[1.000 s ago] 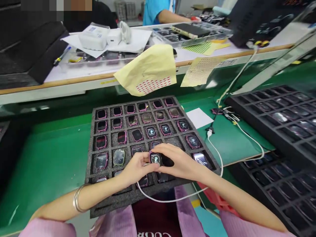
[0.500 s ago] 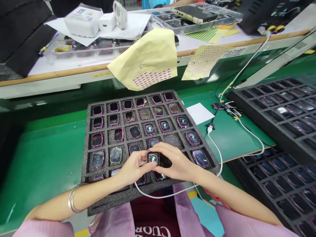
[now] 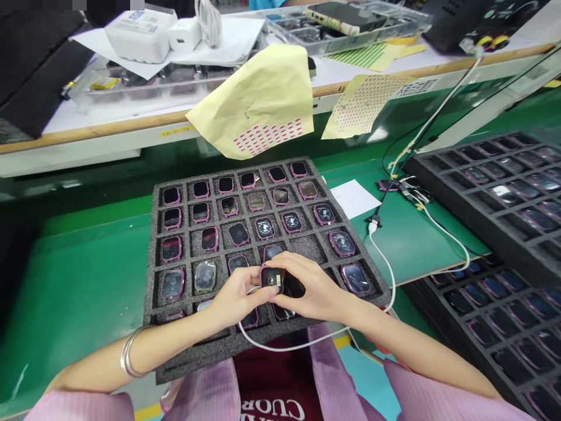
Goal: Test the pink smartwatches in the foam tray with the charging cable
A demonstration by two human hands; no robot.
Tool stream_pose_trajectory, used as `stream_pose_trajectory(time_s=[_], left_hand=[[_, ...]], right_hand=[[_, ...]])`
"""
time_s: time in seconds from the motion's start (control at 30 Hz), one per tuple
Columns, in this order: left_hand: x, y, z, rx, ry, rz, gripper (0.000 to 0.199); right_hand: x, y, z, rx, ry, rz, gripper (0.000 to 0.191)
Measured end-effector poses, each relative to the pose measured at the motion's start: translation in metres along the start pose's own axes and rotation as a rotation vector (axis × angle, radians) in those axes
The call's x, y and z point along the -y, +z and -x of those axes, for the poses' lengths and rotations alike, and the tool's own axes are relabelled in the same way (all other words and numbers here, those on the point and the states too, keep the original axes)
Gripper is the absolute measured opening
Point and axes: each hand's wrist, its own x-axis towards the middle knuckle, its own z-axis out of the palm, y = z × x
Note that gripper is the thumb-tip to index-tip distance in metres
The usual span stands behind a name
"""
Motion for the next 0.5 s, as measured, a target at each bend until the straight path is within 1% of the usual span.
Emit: stream_pose_trajectory(time_s=[0.13, 0.27, 0.33, 0.4, 0.43, 0.5], left_hand=[[0.000, 0.000, -0.001, 0.003, -0.001, 0.006, 0.027], [0.002, 0.000, -0.001, 0.002, 0.010, -0.006, 0.028], [0.000, 0.000, 0.000, -0.005, 0.007, -0.008, 0.029], [-0.003, 0.000, 0.002, 0.012, -0.018, 0.021, 0.030], [-0.005, -0.001, 0.003, 0.041, -0.033, 0.041, 0.030], [-0.009, -0.003, 0.006, 0.128, -0.059, 0.069, 0.030]], right_hand=[[0.001, 0.001, 0.000, -0.011, -0.015, 0.015, 0.036], [0.000, 0.002, 0.001, -0.010, 0.005, 0.016, 0.034], [0.000, -0.001, 0.001, -0.011, 0.009, -0.019, 0.034], [0.000, -0.007, 0.001, 0.008, -0.003, -0.132, 0.039], [0.000, -0.010, 0.001, 0.023, -0.006, -0.214, 0.040], [0.000, -0.015, 0.000, 0.045, 0.017, -0.387, 0.036]])
